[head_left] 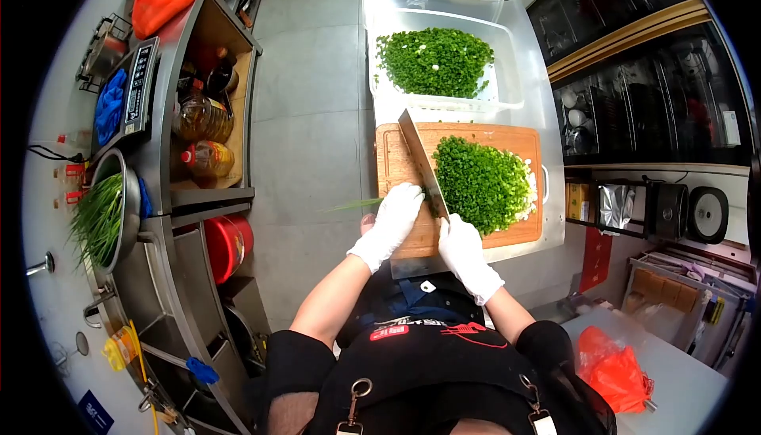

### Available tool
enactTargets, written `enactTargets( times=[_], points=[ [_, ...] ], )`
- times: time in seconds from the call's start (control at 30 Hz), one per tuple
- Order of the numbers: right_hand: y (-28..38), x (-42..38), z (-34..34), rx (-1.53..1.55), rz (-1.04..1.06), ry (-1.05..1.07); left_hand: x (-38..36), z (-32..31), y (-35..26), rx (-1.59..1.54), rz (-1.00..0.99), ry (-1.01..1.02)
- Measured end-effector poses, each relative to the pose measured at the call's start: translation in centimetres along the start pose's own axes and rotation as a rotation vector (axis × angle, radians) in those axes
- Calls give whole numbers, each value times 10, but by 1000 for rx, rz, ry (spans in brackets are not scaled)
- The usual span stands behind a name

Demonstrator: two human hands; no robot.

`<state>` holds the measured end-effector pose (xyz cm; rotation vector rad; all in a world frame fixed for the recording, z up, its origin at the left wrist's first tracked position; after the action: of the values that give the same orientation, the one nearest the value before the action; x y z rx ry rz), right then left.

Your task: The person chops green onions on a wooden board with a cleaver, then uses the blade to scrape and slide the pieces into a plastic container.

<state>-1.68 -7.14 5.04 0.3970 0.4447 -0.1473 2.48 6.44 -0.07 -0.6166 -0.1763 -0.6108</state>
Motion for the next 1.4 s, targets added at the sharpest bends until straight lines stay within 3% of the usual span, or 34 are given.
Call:
enactTargets(
  times=[0.07,0.1,0.2,0.23,0.43,0.77,0.87,0.93,1.07,1.1,1.2,1.4],
  points=[
    [-17,2,-2,174,32,-98,2,3,-1,-62,51,34],
    [-25,1,-1,278,158,-186,2,3,-1,-61,48,32],
    [-52,7,-4,498,-26,-90,3,1,0,-123,73,7],
    [-52,5,2,538,4,-92,6,-1,-1,-138,60,11],
    [-42,-13,26,425,-60,13,16,-13,-7,-166,69,6],
    [-37,-15,16,272,-12,-17,11,-15,-6,-83,65,23],
    [-26,-11,13,106,-36,40,10,-7,-10,59,-24,21],
    [-17,-6,9,-16,-27,30,8,-9,-9,19,16,60],
    [-27,-1,3,102,16,-55,12,-8,-5,-103,81,60],
    [-31,-1,7,268,46,-95,12,-11,-5,-103,76,57],
    [-46,-2,10,580,-175,107,9,-11,-3,-211,103,-77],
    [-38,-16,17,344,114,-110,9,-10,-4,-188,114,-69]
  ],
)
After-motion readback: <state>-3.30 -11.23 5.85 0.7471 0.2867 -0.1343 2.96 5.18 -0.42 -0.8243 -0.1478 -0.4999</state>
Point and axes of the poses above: each hand's wrist, its own x-axis towards the middle knuckle, its own z-axis out of the back of the hand, y = z × x, the point moved 4 cm from there along x, towards the middle knuckle, and after that the axes turned 6 degrees about y, right-handed, at the moved point
